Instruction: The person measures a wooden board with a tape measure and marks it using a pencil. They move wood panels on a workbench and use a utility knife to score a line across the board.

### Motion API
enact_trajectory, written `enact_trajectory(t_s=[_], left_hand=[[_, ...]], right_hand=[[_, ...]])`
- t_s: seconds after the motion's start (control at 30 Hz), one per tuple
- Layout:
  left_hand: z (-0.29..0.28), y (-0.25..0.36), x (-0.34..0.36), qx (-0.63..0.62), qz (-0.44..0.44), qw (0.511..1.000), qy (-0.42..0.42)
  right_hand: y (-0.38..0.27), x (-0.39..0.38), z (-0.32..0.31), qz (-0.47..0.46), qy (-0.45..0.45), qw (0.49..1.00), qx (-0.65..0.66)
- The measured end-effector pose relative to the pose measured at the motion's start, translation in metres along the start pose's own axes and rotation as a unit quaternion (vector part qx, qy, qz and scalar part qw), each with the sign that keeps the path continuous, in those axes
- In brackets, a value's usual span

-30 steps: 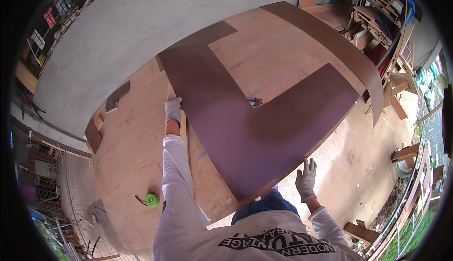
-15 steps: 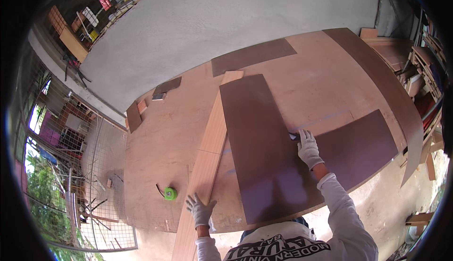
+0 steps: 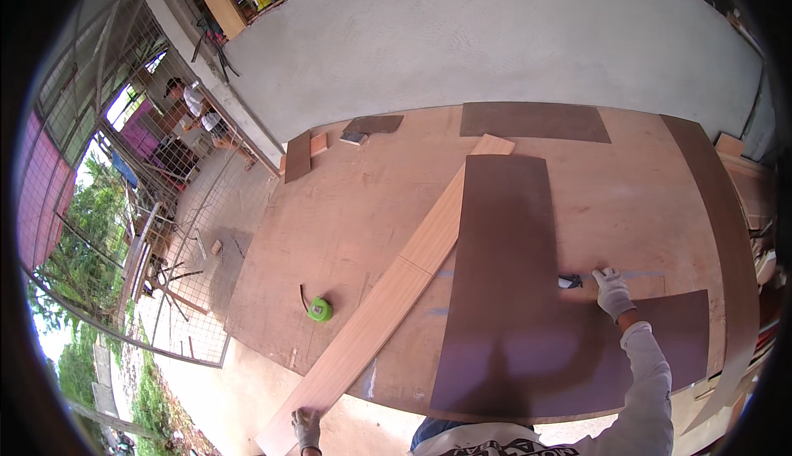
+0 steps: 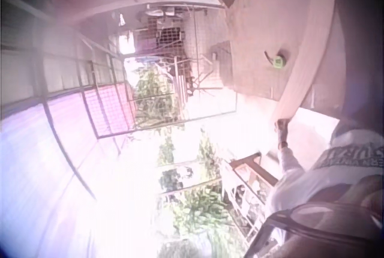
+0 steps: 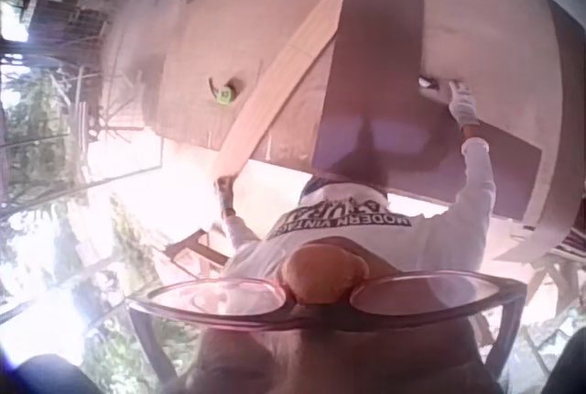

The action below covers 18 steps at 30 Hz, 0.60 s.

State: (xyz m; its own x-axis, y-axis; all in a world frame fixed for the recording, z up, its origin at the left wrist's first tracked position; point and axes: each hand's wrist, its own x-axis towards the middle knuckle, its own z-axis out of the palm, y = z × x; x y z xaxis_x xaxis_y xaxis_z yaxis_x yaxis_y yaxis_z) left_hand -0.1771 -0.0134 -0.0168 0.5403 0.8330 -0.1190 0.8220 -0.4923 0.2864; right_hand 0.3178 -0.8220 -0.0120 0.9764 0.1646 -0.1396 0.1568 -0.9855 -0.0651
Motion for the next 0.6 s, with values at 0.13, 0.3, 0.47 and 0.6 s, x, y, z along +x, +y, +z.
enact_trajectory(t_s=[0.13, 0.3, 0.47, 0.6], left_hand=[[-0.013, -0.015, 0.011, -0.06, -0.014, 0.997, -0.056], [-0.004, 0.014, 0.044, 0.0, -0.083, 0.996, -0.02], [-0.016, -0.01, 0.027, 0.006, -0.106, 0.994, 0.015], [-0.018, -0.024, 0.016, 0.009, -0.108, 0.994, 0.023]], right_hand=[[-0.065, 0.005, -0.011, -0.131, 0.071, 0.987, 0.061], [-0.083, 0.012, 0.011, -0.071, 0.052, 0.996, -0.021], [-0.03, 0.023, -0.009, -0.117, 0.04, 0.979, -0.165], [0.068, 0.03, -0.027, -0.016, 0.05, 0.985, -0.165]])
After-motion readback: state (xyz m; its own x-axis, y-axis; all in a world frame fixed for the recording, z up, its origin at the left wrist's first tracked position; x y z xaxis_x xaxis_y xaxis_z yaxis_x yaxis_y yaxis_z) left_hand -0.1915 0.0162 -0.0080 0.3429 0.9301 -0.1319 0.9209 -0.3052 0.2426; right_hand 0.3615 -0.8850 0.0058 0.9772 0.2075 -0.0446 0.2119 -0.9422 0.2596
